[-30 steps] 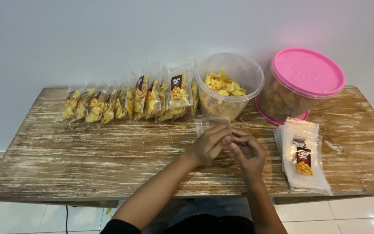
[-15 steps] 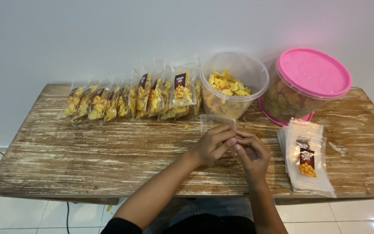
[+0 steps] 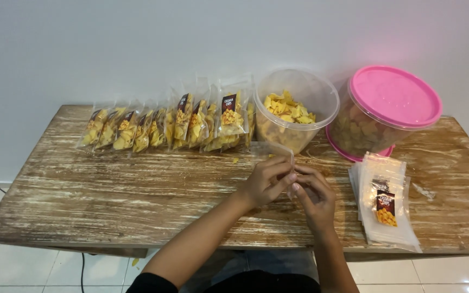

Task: Filling small plastic bags with chips from a large container by hand.

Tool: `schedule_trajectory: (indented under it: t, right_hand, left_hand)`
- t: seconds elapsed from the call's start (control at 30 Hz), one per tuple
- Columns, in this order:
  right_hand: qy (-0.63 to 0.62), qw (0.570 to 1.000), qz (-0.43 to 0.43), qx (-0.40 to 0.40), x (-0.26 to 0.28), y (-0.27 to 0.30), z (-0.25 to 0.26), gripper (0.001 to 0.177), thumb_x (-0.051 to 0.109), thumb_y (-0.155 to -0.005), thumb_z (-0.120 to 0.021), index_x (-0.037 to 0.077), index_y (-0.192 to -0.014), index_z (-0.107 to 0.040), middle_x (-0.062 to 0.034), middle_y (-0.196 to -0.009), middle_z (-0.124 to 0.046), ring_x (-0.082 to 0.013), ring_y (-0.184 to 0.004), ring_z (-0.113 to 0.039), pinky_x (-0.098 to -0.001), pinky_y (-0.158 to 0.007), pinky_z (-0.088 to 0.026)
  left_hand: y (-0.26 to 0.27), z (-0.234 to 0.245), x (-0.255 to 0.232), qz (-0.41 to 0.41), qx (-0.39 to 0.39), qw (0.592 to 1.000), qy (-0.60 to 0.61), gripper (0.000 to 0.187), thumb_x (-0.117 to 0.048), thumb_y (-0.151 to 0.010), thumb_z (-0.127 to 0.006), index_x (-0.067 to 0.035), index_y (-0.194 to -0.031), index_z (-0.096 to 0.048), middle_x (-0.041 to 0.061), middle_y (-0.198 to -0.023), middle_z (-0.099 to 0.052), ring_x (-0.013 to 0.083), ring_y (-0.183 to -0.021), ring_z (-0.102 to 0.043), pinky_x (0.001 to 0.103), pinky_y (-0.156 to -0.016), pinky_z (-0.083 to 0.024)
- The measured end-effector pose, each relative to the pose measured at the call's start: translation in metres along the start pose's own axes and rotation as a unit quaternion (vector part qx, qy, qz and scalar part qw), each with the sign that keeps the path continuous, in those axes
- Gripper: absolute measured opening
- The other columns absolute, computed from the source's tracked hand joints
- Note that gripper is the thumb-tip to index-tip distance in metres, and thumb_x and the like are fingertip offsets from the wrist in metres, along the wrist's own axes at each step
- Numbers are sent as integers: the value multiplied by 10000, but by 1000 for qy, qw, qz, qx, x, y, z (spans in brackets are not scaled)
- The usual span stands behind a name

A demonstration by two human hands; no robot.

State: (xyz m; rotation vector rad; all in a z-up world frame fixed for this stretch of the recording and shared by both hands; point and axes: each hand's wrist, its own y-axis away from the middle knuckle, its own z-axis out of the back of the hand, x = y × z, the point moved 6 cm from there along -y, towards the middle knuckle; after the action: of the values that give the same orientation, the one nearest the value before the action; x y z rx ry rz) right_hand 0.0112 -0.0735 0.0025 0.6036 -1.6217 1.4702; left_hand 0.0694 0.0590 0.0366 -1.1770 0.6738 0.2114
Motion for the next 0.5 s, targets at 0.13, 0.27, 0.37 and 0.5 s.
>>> schedule_trajectory:
  t: [0.13,0.27,0.37,0.5]
  right_hand:
    - [8,1000,4,2,1,-2,0,194,118,-925,-697,-75,-918,-710,-264,-1181,-682,-420,-1190,-665,-481,-914,-567]
    - [31,1000,5,3,3,-3,0,218,163,-950,-667,-41,-902,-726,-249,-1172,-691,-402,-1192,-666,-475,-923,-552]
    - [48,999,4,5,4,-3,0,221,172,-955,-654,-28,-902,-730,-245,-1170,-697,-399,-1181,-668,-480,-935,-532]
    - [47,999,-10,-5,5,-3,0,232,179,-958,-638,-32,-899,-715,-262,-1164,-693,-417,-1170,-664,-519,-952,-509]
  left_hand:
    - [-1,1,-2,2,2,1000,4,310,-203,-1003,-611,-94,-719,-553,59,-666,-501,302,-604,-567,325,-571,-474]
    - [-3,1,-8,-4,3,1000,-8,298,-195,-1012,-596,-80,-739,-563,79,-675,-513,331,-630,-590,348,-574,-485]
    - [-4,2,-14,-2,6,1000,-18,293,-194,-1023,-578,-70,-758,-568,95,-674,-510,356,-640,-598,367,-577,-494]
    - [1,-1,-5,-18,0,999,-41,268,-173,-1046,-508,-43,-851,-638,118,-736,-596,362,-676,-641,379,-597,-534]
